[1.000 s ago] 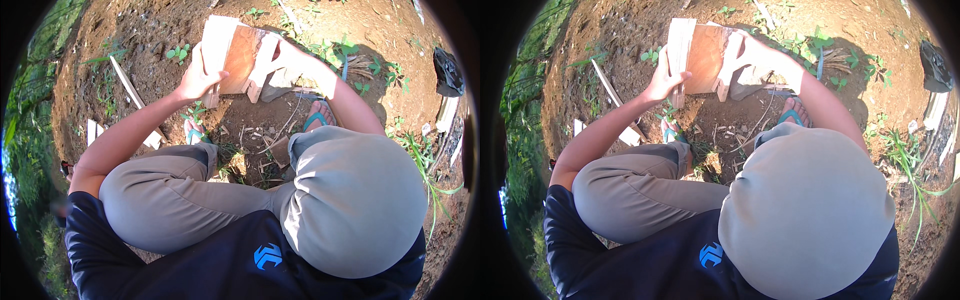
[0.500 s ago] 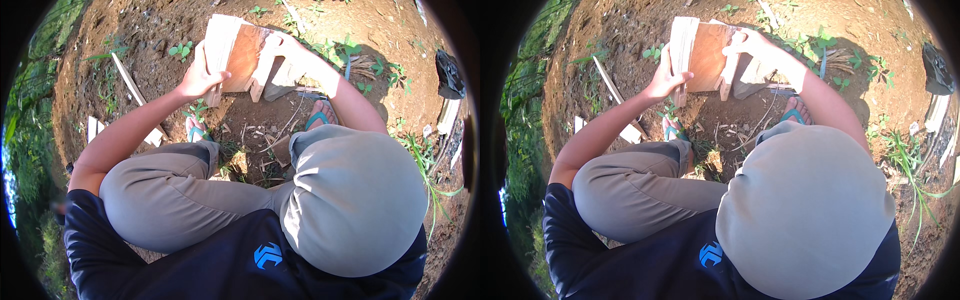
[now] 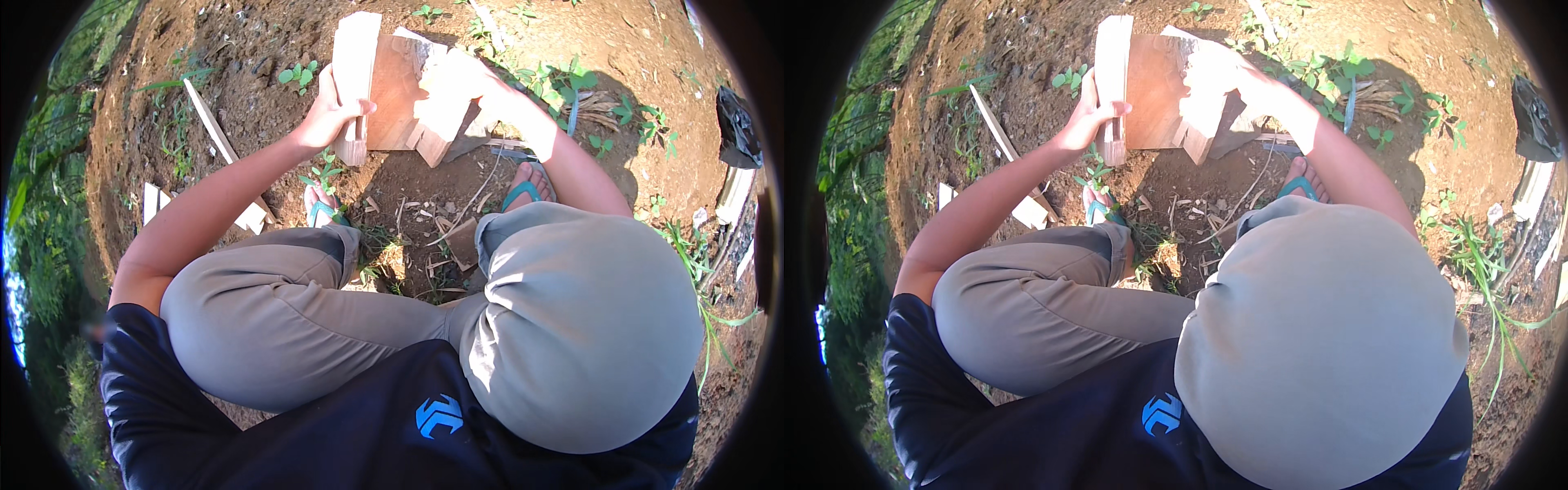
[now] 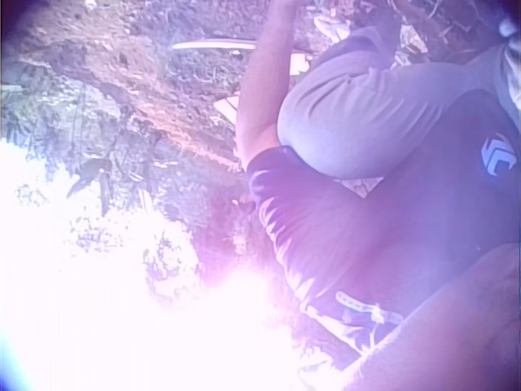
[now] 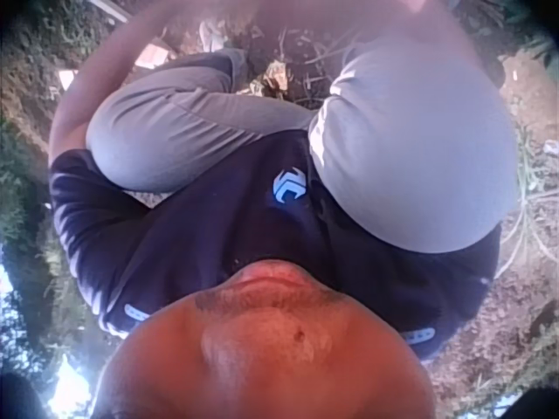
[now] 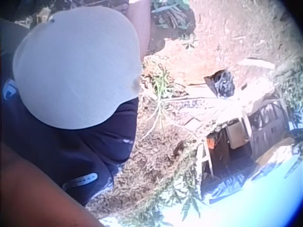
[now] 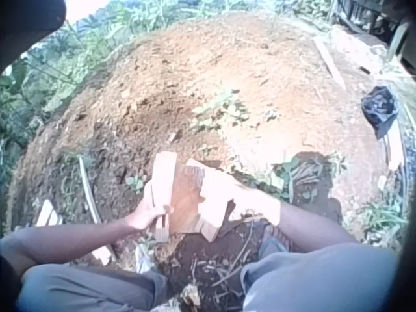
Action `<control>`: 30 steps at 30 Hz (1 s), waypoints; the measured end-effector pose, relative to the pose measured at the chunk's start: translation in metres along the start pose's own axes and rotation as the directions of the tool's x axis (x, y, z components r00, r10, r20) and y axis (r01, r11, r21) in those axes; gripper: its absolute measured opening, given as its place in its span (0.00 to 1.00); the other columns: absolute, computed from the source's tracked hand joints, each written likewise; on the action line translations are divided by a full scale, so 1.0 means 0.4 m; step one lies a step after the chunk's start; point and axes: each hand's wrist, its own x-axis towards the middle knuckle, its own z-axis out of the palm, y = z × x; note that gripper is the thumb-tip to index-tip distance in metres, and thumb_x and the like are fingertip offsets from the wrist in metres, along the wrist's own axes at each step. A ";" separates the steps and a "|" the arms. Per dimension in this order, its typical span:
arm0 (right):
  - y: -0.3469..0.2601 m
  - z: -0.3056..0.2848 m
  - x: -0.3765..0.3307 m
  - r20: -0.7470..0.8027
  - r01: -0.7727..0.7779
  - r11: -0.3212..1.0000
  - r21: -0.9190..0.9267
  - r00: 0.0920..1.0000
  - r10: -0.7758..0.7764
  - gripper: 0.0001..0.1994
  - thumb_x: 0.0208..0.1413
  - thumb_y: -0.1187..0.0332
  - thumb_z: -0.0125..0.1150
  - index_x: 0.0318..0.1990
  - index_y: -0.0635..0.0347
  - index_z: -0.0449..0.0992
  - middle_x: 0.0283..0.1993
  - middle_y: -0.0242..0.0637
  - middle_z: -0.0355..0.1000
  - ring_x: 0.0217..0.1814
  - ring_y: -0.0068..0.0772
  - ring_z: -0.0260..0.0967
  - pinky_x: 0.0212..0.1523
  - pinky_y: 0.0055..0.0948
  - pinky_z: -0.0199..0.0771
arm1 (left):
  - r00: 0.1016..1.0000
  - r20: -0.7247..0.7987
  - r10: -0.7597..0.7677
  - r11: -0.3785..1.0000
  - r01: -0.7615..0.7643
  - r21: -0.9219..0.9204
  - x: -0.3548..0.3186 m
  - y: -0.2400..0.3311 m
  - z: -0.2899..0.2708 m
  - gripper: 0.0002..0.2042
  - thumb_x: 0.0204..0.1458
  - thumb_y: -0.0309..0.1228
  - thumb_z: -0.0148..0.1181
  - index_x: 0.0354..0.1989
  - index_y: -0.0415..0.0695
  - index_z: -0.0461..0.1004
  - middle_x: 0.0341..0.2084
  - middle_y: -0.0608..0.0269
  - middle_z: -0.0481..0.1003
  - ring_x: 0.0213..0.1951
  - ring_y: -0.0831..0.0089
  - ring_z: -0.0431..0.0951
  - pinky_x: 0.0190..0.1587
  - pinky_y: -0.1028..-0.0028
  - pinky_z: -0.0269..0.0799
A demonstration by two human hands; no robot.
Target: The person hammers nails into wood pieces to assemble a wooden structure while sitting on the ground outdoors.
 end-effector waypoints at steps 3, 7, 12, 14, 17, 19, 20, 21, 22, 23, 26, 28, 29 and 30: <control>0.026 0.021 0.002 -0.075 -0.001 0.994 -0.112 0.997 -0.008 0.25 0.59 0.63 0.62 0.63 0.58 0.67 0.55 0.36 0.72 0.55 0.31 0.71 0.56 0.35 0.73 | 0.999 0.039 0.016 0.994 -0.012 -0.105 -0.025 -0.012 0.002 0.50 0.49 0.38 0.70 0.73 0.43 0.38 0.62 0.53 0.56 0.66 0.62 0.55 0.69 0.59 0.52; 0.070 0.000 -0.055 -0.351 -0.048 0.937 -0.345 0.933 -0.082 0.30 0.54 0.68 0.67 0.65 0.57 0.66 0.55 0.36 0.73 0.53 0.29 0.73 0.55 0.32 0.73 | 0.997 0.072 0.016 0.999 -0.014 -0.036 -0.011 0.004 0.010 0.50 0.49 0.38 0.69 0.73 0.44 0.38 0.61 0.54 0.56 0.65 0.62 0.56 0.68 0.59 0.53; -0.011 0.105 -0.136 -0.486 -0.211 0.977 -0.039 0.858 0.167 0.31 0.59 0.71 0.64 0.70 0.57 0.61 0.56 0.37 0.73 0.49 0.28 0.75 0.46 0.30 0.79 | 0.999 -0.019 -0.037 0.998 0.037 -0.042 -0.029 -0.045 -0.008 0.51 0.49 0.40 0.72 0.72 0.41 0.38 0.60 0.50 0.58 0.63 0.61 0.60 0.66 0.58 0.59; -0.040 0.146 -0.147 -0.604 -0.258 0.962 0.086 0.755 0.257 0.31 0.60 0.70 0.63 0.70 0.57 0.59 0.53 0.38 0.75 0.48 0.29 0.76 0.44 0.32 0.80 | 0.999 -0.022 -0.027 1.000 0.028 0.011 -0.017 -0.033 -0.005 0.51 0.49 0.40 0.72 0.71 0.39 0.39 0.60 0.49 0.59 0.63 0.60 0.62 0.66 0.59 0.61; -0.038 0.142 -0.180 -0.448 -0.175 0.977 0.125 0.868 0.213 0.28 0.63 0.69 0.61 0.68 0.58 0.59 0.51 0.41 0.75 0.46 0.31 0.77 0.42 0.32 0.81 | 1.000 -0.016 -0.016 0.990 0.018 0.141 0.000 -0.023 -0.001 0.50 0.50 0.40 0.72 0.72 0.40 0.38 0.60 0.48 0.59 0.63 0.60 0.62 0.65 0.58 0.62; -0.136 0.229 -0.160 -0.380 -0.256 0.964 -0.076 0.901 0.209 0.25 0.63 0.70 0.59 0.66 0.59 0.62 0.53 0.41 0.75 0.49 0.32 0.77 0.46 0.31 0.79 | 0.996 -0.025 -0.081 0.987 0.084 0.139 -0.002 -0.027 -0.011 0.49 0.51 0.39 0.70 0.72 0.42 0.39 0.58 0.50 0.60 0.61 0.62 0.64 0.63 0.57 0.64; -0.178 0.246 -0.174 -0.400 -0.235 0.953 -0.189 0.905 0.143 0.25 0.62 0.70 0.60 0.66 0.59 0.63 0.52 0.41 0.75 0.49 0.32 0.77 0.47 0.31 0.79 | 0.995 -0.018 -0.095 0.986 0.097 0.139 0.005 -0.018 -0.013 0.48 0.52 0.38 0.69 0.73 0.43 0.39 0.57 0.51 0.61 0.60 0.62 0.65 0.62 0.57 0.65; -0.203 0.257 -0.183 -0.408 -0.214 0.931 -0.295 0.910 0.080 0.25 0.62 0.70 0.60 0.66 0.59 0.63 0.52 0.41 0.75 0.50 0.31 0.76 0.48 0.31 0.79 | 0.995 0.008 -0.101 0.991 0.100 0.084 0.008 -0.013 -0.016 0.47 0.52 0.37 0.68 0.72 0.43 0.39 0.55 0.53 0.62 0.57 0.64 0.67 0.59 0.59 0.67; -0.223 0.265 -0.194 -0.409 -0.193 0.897 -0.397 0.913 0.015 0.25 0.62 0.70 0.60 0.66 0.60 0.64 0.52 0.41 0.75 0.50 0.31 0.76 0.49 0.31 0.78 | 0.994 0.035 -0.105 0.994 0.104 0.028 0.010 -0.009 -0.017 0.45 0.53 0.35 0.68 0.72 0.43 0.40 0.53 0.54 0.63 0.54 0.66 0.69 0.57 0.60 0.69; -0.236 0.271 -0.202 -0.394 -0.174 0.854 -0.491 0.918 -0.040 0.25 0.62 0.69 0.60 0.65 0.60 0.64 0.52 0.41 0.76 0.51 0.31 0.76 0.49 0.31 0.78 | 0.992 0.054 -0.118 0.992 0.120 -0.032 0.003 -0.013 -0.019 0.44 0.54 0.33 0.67 0.72 0.43 0.41 0.51 0.56 0.64 0.52 0.69 0.71 0.55 0.62 0.71; -0.298 0.266 -0.234 -0.330 -0.128 0.655 -0.745 0.923 -0.195 0.25 0.61 0.69 0.61 0.65 0.60 0.65 0.52 0.40 0.76 0.53 0.30 0.75 0.52 0.31 0.77 | 1.000 0.011 0.026 1.000 -0.026 -0.001 0.024 -0.084 -0.032 0.41 0.55 0.29 0.65 0.71 0.43 0.43 0.47 0.60 0.64 0.44 0.74 0.71 0.49 0.67 0.73; -0.348 0.217 -0.262 -0.461 -0.151 0.776 -0.612 0.865 -0.196 0.28 0.60 0.67 0.63 0.67 0.60 0.65 0.53 0.39 0.76 0.55 0.29 0.74 0.55 0.32 0.75 | 1.000 0.022 0.016 1.000 -0.016 0.005 0.023 -0.089 -0.033 0.41 0.55 0.30 0.65 0.71 0.43 0.42 0.47 0.61 0.63 0.44 0.73 0.71 0.49 0.66 0.73; -0.359 0.190 -0.262 -0.462 -0.160 0.646 -0.746 0.824 -0.329 0.28 0.60 0.67 0.64 0.67 0.59 0.64 0.52 0.38 0.76 0.53 0.28 0.75 0.52 0.31 0.77 | 1.000 0.023 0.010 1.000 -0.010 0.011 0.018 -0.087 -0.038 0.41 0.55 0.30 0.65 0.71 0.43 0.42 0.46 0.61 0.63 0.44 0.73 0.71 0.49 0.65 0.73; -0.379 0.172 -0.259 -0.543 -0.219 0.701 -0.679 0.793 -0.278 0.28 0.61 0.66 0.64 0.68 0.59 0.64 0.51 0.39 0.76 0.52 0.27 0.75 0.49 0.30 0.78 | 1.000 0.019 0.013 0.998 -0.014 0.054 0.021 -0.089 -0.040 0.40 0.55 0.30 0.64 0.71 0.43 0.42 0.46 0.61 0.63 0.44 0.72 0.70 0.50 0.65 0.73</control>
